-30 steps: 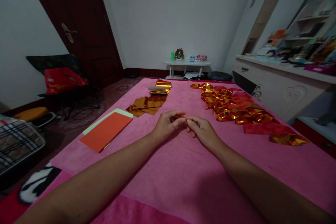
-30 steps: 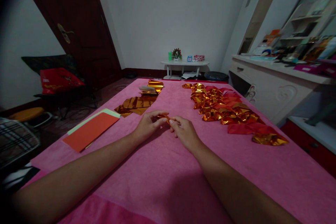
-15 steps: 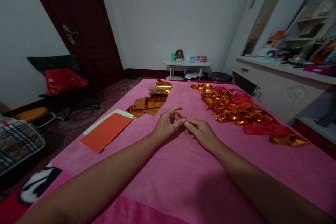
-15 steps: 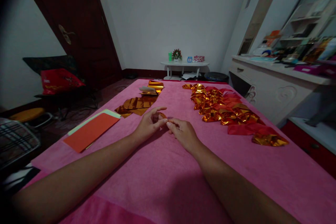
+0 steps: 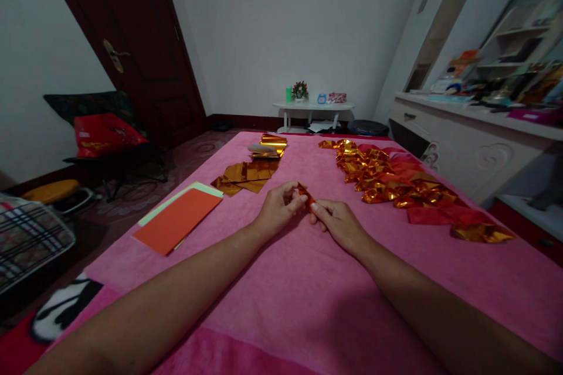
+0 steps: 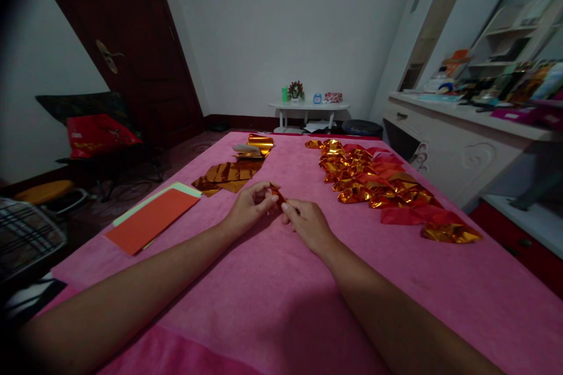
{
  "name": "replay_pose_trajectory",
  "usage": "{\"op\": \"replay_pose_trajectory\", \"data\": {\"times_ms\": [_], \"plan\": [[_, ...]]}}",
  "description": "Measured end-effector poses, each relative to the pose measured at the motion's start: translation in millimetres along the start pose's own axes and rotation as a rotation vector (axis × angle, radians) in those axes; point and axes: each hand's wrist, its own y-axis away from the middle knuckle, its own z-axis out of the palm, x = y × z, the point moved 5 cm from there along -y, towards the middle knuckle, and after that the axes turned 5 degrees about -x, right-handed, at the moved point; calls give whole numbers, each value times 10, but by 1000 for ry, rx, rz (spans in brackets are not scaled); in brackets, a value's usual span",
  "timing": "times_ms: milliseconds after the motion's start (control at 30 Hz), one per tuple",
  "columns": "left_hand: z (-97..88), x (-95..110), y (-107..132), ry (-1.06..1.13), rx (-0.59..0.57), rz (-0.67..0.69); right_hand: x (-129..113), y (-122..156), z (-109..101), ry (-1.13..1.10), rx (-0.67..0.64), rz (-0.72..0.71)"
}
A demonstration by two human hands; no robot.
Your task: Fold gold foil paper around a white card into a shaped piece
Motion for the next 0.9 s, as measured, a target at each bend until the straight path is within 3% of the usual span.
{"op": "replay_pose_trajectory", "data": {"times_ms": [900], "plan": [[-19, 7, -3, 84, 15, -56, -11, 14, -3, -62, -8, 1]]}}
